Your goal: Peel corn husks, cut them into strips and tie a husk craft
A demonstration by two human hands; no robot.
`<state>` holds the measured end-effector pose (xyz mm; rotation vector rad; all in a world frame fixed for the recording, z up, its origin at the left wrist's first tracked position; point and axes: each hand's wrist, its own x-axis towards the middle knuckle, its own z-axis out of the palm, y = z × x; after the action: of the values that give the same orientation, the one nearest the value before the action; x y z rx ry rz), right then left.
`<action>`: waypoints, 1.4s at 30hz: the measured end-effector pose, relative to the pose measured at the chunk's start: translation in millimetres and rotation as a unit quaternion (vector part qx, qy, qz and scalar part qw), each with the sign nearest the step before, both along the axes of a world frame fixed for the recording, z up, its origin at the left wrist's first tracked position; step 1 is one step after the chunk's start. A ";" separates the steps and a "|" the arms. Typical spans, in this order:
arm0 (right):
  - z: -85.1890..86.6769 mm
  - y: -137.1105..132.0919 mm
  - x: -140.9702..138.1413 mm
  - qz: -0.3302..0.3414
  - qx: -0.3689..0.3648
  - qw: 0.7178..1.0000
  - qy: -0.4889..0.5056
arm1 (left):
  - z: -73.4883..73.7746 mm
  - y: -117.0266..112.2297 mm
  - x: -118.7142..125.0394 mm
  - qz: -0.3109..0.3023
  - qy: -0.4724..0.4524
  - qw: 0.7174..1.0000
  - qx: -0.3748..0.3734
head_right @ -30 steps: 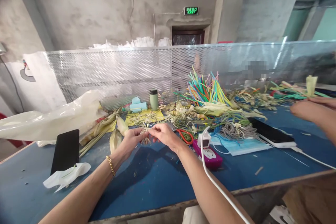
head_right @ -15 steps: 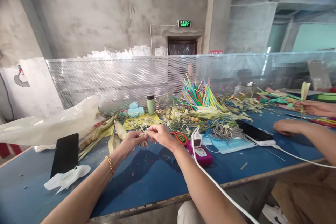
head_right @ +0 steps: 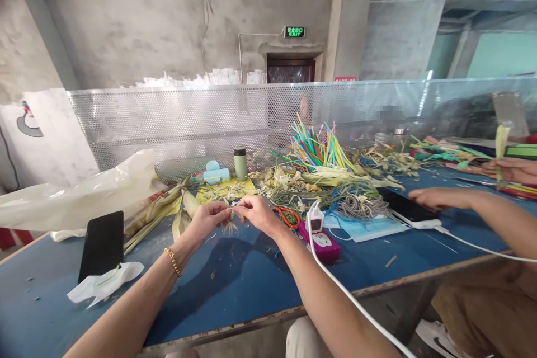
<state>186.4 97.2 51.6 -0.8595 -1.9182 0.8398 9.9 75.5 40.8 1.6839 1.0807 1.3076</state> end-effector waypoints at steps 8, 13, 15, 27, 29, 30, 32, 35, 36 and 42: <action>-2.8 -1.1 -2.9 -0.026 0.076 0.995 -0.064 | -2.5 2.6 -0.2 0.056 0.021 0.998 0.036; -10.3 3.3 -5.0 -0.005 0.060 0.997 -0.053 | -2.4 -1.0 4.0 0.078 -0.007 0.996 0.043; -11.6 4.1 -5.6 -0.009 0.063 0.996 -0.060 | -1.6 -1.7 3.6 0.074 -0.009 0.997 0.026; -13.9 -2.0 -14.6 -0.049 0.108 0.984 -0.134 | -10.0 1.6 0.6 0.061 -0.102 0.983 -0.142; -15.4 0.4 -14.1 -0.050 0.095 0.986 -0.125 | -7.5 -0.2 0.1 0.047 -0.080 0.987 -0.133; -16.1 1.7 -13.4 -0.047 0.081 0.989 -0.117 | -5.6 -1.3 -0.2 0.038 -0.067 0.990 -0.120; -17.1 4.2 -11.6 -0.038 0.045 0.993 -0.098 | -1.5 -3.4 -0.6 0.021 -0.042 0.995 -0.084; -16.8 5.4 -9.0 -0.011 0.001 0.997 -0.073 | 1.5 -4.2 -0.8 -0.003 -0.007 0.999 -0.041; -15.9 4.9 -8.4 -0.002 -0.008 0.998 -0.069 | 1.2 -3.7 -1.1 -0.004 0.001 0.999 -0.036; -3.5 -3.1 -7.3 -0.013 -0.035 0.998 -0.047 | -4.1 1.7 -6.5 0.007 -0.007 0.999 -0.049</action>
<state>179.1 94.1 48.1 -0.9800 -1.9637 0.8695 3.4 77.2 36.6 1.5950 1.1319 1.2524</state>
